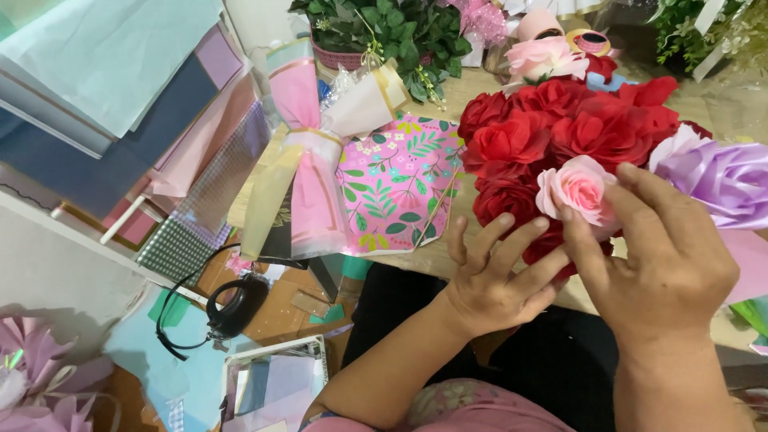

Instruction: The person arranges artificial flowers on a table, handling red and pink roses and a yellow flower. They also manipulate white cotton-like material and a piece of cardboard, placing the cotton into a small container and adjusting the flowers in a vase.

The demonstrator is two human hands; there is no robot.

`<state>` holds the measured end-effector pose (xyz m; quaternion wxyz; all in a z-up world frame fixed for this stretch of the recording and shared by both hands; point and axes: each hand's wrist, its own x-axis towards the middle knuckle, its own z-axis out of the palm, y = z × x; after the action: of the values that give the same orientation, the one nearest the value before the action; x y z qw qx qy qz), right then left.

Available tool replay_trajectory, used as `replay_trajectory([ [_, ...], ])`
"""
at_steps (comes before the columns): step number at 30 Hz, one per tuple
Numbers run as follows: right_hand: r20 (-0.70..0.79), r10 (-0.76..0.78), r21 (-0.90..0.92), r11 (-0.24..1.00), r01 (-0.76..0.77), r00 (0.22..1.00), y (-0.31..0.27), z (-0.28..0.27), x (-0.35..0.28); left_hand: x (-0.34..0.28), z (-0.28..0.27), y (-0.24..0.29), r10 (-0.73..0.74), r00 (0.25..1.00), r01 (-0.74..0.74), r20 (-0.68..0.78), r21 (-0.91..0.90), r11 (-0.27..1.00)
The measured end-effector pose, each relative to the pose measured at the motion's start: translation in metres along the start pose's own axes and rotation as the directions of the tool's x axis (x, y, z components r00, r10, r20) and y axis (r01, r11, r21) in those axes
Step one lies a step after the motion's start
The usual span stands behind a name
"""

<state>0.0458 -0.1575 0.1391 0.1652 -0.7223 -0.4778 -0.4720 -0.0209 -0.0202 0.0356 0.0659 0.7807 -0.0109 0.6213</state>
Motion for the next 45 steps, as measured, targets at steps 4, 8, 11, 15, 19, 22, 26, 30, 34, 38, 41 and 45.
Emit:
replay_trajectory([
  [4, 0.033, 0.016, -0.107, 0.994, -0.012, 0.999, 0.001, -0.007, -0.010, -0.006, 0.006, 0.001, 0.012, 1.000, -0.012, -0.017, -0.024, 1.000],
  [8, -0.035, -0.069, 0.091, 0.993, 0.071, 0.997, 0.002, -0.015, -0.020, -0.019, 0.018, 0.000, 0.018, 0.999, -0.020, -0.033, -0.059, 0.998],
  [11, 0.071, -0.167, 0.163, 0.975, 0.154, 0.983, 0.003, -0.007, -0.013, -0.029, 0.023, -0.002, 0.024, 1.000, -0.025, -0.013, -0.063, 0.998],
  [15, 0.155, -0.167, 0.182, 0.973, 0.138, 0.974, 0.005, 0.001, -0.016, -0.045, 0.031, -0.004, 0.038, 0.999, -0.036, 0.021, -0.071, 0.997],
  [19, 0.201, -0.180, 0.183, 0.972, 0.144, 0.963, 0.005, 0.002, -0.016, -0.056, 0.043, -0.004, 0.011, 0.997, -0.016, -0.073, -0.077, 0.997],
  [22, 0.185, -0.187, 0.174, 0.972, 0.155, 0.965, 0.011, 0.006, -0.027, -0.040, 0.039, -0.003, -0.036, 0.945, -0.016, -0.325, -0.156, 0.988],
  [26, 0.009, -0.194, 0.322, 0.929, 0.181, 0.981, 0.020, 0.009, -0.062, 0.001, 0.021, 0.004, -0.269, 0.962, 0.222, -0.057, -0.413, 0.883],
  [30, -0.164, -0.195, 0.346, 0.907, 0.241, 0.967, 0.021, 0.013, -0.095, 0.007, 0.023, 0.013, -0.403, 0.904, 0.416, 0.140, -0.496, 0.762],
  [34, -0.182, -0.140, 0.390, 0.898, 0.202, 0.973, 0.020, 0.017, -0.112, 0.010, 0.038, 0.004, -0.414, 0.892, 0.448, 0.184, -0.496, 0.744],
  [38, -0.130, -0.074, 0.433, 0.893, 0.124, 0.989, 0.030, 0.021, -0.129, 0.017, 0.055, -0.006, -0.423, 0.873, 0.485, 0.241, -0.500, 0.717],
  [41, -0.063, -0.021, 0.441, 0.896, 0.046, 0.998, 0.041, 0.029, -0.140, 0.028, 0.072, -0.021, -0.430, 0.858, 0.514, 0.282, -0.500, 0.697],
  [45, 0.026, 0.061, 0.462, 0.885, -0.066, 0.998, 0.052, 0.045, -0.146, 0.047, 0.091, -0.052, -0.446, 0.827, 0.561, 0.341, -0.482, 0.673],
])
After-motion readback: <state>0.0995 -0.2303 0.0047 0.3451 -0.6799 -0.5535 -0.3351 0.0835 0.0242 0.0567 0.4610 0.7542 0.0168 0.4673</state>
